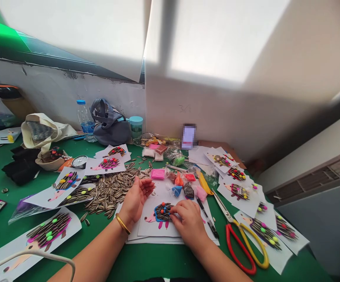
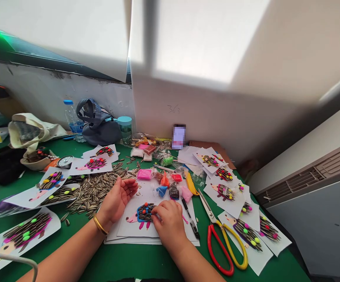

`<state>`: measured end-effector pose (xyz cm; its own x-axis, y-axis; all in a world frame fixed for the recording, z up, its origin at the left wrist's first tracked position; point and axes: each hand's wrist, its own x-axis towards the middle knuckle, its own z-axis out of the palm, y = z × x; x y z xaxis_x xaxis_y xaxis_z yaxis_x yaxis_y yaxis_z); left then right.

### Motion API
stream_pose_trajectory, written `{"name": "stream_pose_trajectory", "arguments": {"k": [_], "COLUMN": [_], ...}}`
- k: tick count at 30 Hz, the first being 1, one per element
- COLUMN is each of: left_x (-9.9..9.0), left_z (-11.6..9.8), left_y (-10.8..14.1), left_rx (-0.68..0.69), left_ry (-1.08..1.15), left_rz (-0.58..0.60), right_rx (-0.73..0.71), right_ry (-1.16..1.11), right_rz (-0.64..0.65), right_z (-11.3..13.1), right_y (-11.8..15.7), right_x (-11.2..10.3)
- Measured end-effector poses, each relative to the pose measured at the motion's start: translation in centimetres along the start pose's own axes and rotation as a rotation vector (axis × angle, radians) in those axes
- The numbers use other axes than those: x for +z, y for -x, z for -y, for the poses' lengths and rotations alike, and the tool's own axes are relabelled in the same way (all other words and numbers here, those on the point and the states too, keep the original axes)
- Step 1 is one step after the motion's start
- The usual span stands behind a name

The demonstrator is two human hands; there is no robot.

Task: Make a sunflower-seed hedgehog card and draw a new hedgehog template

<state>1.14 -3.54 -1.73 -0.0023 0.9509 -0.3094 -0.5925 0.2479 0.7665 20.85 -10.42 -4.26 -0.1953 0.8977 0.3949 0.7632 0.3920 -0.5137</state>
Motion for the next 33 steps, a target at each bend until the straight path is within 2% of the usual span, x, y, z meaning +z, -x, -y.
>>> {"name": "stream_pose_trajectory", "arguments": {"k": [19, 25, 29, 33], "left_x": [-0.3, -0.2, -0.1, -0.4], "left_z": [0.3, 0.3, 0.5, 0.8], "left_y": [-0.2, -0.1, 0.1, 0.0], "left_rx": [0.029, 0.080, 0.157, 0.334], "left_ry": [-0.040, -0.076, -0.247, -0.592], "left_rz": [0.007, 0.063, 0.109, 0.148], "right_rx": [0.057, 0.026, -0.029, -0.028], "right_ry": [-0.056, -0.088, 0.107, 0.383], "right_rz": [0.062, 0.012, -0.061, 0.004], "right_z": [0.4, -0.5, -1.8, -2.5], "right_y": [-0.2, -0.7, -2.7, -5.1], "right_x": [0.0, -0.9, -2.0, -1.8]}}
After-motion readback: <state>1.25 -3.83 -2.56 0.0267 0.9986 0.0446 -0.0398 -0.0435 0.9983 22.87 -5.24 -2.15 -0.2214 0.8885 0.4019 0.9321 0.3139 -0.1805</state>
